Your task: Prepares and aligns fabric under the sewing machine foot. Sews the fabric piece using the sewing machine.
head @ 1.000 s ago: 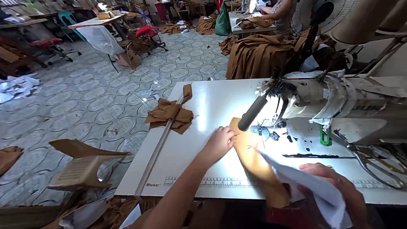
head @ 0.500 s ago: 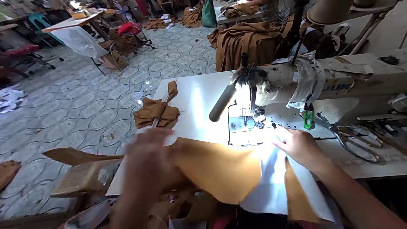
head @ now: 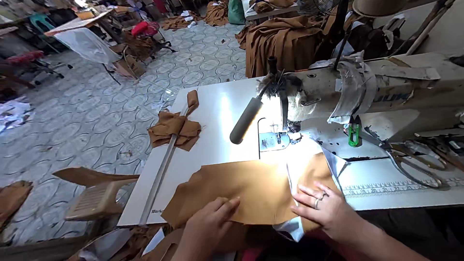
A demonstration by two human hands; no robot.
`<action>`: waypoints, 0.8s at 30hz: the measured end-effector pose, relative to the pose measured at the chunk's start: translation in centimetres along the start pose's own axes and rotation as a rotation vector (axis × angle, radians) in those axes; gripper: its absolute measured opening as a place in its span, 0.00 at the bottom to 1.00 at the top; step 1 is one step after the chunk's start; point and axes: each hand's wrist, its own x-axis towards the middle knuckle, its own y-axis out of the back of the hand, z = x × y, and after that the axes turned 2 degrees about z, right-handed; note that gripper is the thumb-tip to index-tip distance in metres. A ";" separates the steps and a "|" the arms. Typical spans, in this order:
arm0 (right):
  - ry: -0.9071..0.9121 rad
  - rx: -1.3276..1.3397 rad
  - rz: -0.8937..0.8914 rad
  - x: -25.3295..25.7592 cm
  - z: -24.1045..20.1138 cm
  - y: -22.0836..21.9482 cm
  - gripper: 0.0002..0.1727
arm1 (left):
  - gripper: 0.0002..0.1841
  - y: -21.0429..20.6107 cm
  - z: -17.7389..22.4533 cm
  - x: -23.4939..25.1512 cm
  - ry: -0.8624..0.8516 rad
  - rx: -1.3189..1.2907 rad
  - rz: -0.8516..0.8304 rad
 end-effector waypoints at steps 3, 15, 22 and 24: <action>0.031 0.307 0.038 3.7 0.1 5.7 0.14 | 0.13 2.1 -0.3 1.5 0.134 -0.155 -0.056; 0.142 -0.264 0.236 6.7 1.2 7.5 0.16 | 0.14 7.2 -2.9 2.4 -0.019 -0.018 0.509; -0.056 -0.018 -0.164 2.1 0.9 4.3 0.34 | 0.18 6.3 0.2 -0.4 0.197 -0.061 -0.377; -0.018 0.186 -0.065 5.3 0.1 3.6 0.34 | 0.11 4.9 0.5 3.5 0.022 -0.017 -0.219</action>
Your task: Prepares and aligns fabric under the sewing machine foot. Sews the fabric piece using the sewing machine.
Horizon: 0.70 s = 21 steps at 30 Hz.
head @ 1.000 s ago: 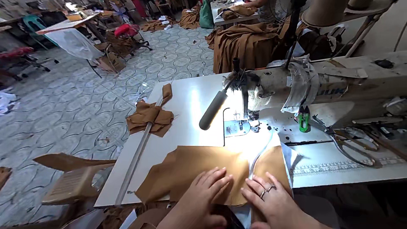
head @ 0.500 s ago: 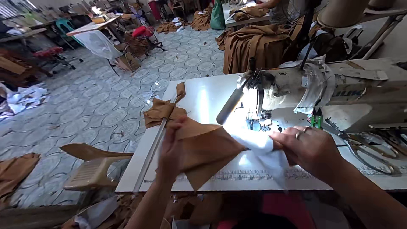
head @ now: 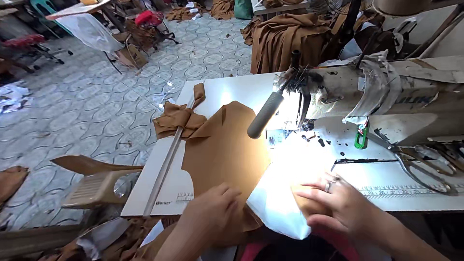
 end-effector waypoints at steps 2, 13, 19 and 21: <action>0.006 0.195 0.021 2.5 -1.1 -2.3 0.29 | 0.09 -1.3 -0.3 6.2 -0.163 -0.015 -0.002; -0.607 -0.277 -0.569 3.4 3.9 2.3 0.27 | 0.36 -7.1 1.2 13.7 -0.175 -0.192 -0.186; -0.692 -0.108 -0.395 10.4 8.3 2.5 0.19 | 0.40 -7.1 -0.7 16.4 0.113 -0.122 -0.060; -0.699 -0.085 -0.358 9.7 8.4 1.8 0.22 | 0.42 -7.4 -0.1 14.4 0.128 -0.099 -0.062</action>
